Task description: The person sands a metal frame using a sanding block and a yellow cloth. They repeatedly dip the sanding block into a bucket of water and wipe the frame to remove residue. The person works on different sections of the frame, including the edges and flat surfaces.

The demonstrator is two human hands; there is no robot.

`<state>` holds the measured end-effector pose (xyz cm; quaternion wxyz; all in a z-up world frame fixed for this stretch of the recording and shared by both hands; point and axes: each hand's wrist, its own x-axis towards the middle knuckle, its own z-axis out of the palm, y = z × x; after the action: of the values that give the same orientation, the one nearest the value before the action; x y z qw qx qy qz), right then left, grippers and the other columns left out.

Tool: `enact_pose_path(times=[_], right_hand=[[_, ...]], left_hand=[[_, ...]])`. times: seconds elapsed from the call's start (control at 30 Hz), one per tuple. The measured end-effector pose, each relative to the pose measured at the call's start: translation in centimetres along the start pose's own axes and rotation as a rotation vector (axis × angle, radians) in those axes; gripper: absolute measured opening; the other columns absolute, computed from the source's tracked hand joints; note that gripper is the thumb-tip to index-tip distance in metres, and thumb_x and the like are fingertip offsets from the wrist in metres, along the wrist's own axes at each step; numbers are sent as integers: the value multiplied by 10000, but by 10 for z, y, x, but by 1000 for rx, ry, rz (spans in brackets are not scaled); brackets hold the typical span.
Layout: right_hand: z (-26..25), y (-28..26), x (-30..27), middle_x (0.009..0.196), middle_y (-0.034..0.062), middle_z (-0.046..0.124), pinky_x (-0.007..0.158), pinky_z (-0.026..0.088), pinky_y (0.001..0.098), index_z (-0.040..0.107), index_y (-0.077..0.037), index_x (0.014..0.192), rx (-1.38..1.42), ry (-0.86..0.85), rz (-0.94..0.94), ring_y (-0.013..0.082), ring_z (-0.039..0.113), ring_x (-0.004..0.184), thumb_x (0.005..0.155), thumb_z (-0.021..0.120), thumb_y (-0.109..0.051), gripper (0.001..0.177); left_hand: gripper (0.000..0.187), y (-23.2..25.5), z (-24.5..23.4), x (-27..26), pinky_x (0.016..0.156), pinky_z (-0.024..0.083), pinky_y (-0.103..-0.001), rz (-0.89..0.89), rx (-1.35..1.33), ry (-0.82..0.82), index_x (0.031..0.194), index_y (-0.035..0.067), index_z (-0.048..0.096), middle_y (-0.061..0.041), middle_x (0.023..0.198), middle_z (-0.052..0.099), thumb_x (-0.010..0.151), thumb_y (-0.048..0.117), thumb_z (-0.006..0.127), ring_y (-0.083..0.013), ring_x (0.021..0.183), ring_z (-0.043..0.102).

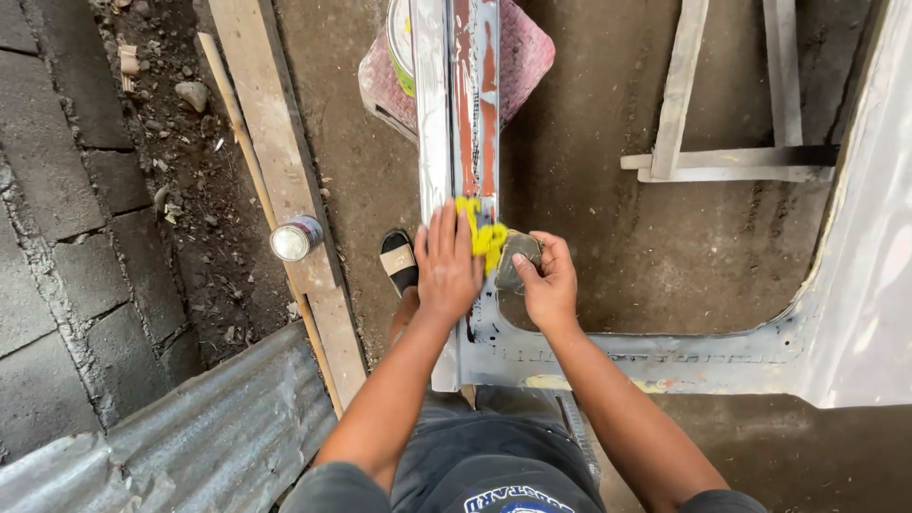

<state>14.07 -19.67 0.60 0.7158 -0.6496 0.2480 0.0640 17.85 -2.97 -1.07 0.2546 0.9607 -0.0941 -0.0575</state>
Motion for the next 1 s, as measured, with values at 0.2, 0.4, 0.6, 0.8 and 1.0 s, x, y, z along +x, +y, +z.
enact_pose_path(times=[0.2, 0.4, 0.6, 0.8, 1.0], right_hand=[[9, -22, 17, 1134, 80, 684, 863, 519, 237, 459, -11, 1351, -104, -69, -10, 92, 645, 1009, 966, 631, 55, 428], [17, -22, 15, 1131, 60, 678, 816, 500, 231, 504, -16, 1331, -179, -93, 35, 74, 624, 976, 967, 654, 36, 397], [39, -49, 16, 1130, 92, 648, 766, 554, 313, 593, -74, 1257, -640, -87, -144, 199, 674, 877, 943, 706, -60, 334], [48, -62, 36, 1164, 158, 591, 826, 527, 444, 590, -86, 1257, -844, -149, -314, 404, 642, 1013, 965, 698, -103, 312], [54, -69, 112, 1176, 179, 564, 899, 533, 456, 575, -74, 1256, -846, -88, -517, 407, 634, 1083, 949, 708, -74, 335]], left_hand=[[787, -8, -11, 81, 1206, 208, -587, 6, 64, 33, 1518, -6, 417, -180, 1634, 314, 844, 254, 729, -382, 1462, 352], [561, -17, -30, 190, 1163, 366, -483, -190, -138, 152, 1451, 5, 495, -131, 1578, 439, 932, 159, 642, -359, 1394, 461], [532, -23, -33, 114, 1180, 379, -517, -236, -309, 415, 1350, -20, 518, -216, 1454, 504, 850, 123, 630, -440, 1357, 487], [573, -10, -5, 123, 1028, 434, -540, -456, -523, 414, 1188, -45, 477, -305, 1305, 500, 891, 355, 761, -483, 1206, 529], [477, -21, 24, 125, 1047, 433, -553, -450, -232, 386, 1201, 2, 502, -244, 1429, 494, 956, 369, 682, -478, 1281, 532]])
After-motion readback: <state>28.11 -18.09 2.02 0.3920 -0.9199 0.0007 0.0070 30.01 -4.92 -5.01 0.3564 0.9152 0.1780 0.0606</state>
